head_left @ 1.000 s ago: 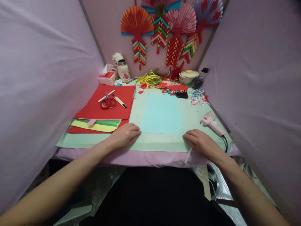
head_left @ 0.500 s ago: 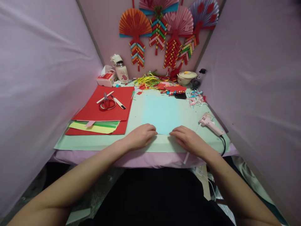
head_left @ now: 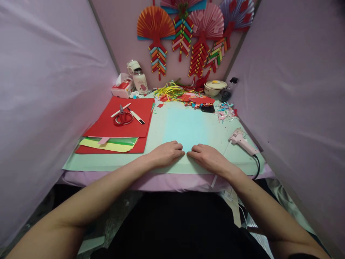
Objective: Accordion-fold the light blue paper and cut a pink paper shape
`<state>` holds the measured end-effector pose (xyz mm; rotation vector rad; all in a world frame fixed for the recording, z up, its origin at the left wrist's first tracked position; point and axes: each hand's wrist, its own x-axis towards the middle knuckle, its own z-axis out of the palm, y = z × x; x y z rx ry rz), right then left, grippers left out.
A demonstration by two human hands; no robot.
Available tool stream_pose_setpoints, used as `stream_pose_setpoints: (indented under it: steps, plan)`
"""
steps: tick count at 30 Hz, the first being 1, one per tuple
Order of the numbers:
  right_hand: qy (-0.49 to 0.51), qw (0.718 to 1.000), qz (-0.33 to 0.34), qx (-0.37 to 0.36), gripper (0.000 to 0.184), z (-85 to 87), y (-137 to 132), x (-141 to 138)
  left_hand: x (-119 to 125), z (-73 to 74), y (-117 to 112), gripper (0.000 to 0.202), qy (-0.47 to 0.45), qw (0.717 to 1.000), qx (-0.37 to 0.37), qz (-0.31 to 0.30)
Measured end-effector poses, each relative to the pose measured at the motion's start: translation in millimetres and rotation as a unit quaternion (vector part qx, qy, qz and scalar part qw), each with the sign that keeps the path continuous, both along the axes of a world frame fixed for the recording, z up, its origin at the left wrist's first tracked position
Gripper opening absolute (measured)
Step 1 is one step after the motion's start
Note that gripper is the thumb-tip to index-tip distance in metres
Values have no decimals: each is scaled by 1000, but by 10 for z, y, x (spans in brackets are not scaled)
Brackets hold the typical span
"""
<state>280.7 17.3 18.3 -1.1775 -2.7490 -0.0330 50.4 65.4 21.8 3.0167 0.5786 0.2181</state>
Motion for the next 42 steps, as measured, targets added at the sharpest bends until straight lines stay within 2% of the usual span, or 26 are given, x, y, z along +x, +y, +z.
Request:
stream_pose_setpoints:
  steps: [6, 13, 23, 27, 31, 36, 39, 42]
  plan:
    - [13, 1000, 6, 8, 20, -28, -66, 202, -308, 1, 15, 31, -25, 1000, 7, 12]
    - [60, 998, -34, 6, 25, -76, -226, 544, -731, -27, -16, 35, -71, 996, 1, 48]
    - [111, 990, -76, 31, 23, -118, -351, 785, -897, -28, -62, 32, -98, 991, 5, 93]
    - [114, 985, -108, 65, 18, -93, -316, 745, -770, 9, -136, 24, -138, 980, 17, 143]
    - [57, 992, -84, 75, 17, -85, -229, 609, -422, 21, -197, 21, -145, 978, 6, 152]
    - [24, 989, -80, 119, 21, -135, -165, 509, 28, 6, -233, 20, -15, 988, 3, 153]
    - [57, 981, -85, 167, 20, -132, -154, 475, 214, 0, -261, 28, 44, 980, 24, 193]
    - [117, 964, -75, 225, 16, -76, -140, 407, 326, -1, -284, 24, 56, 966, 41, 248]
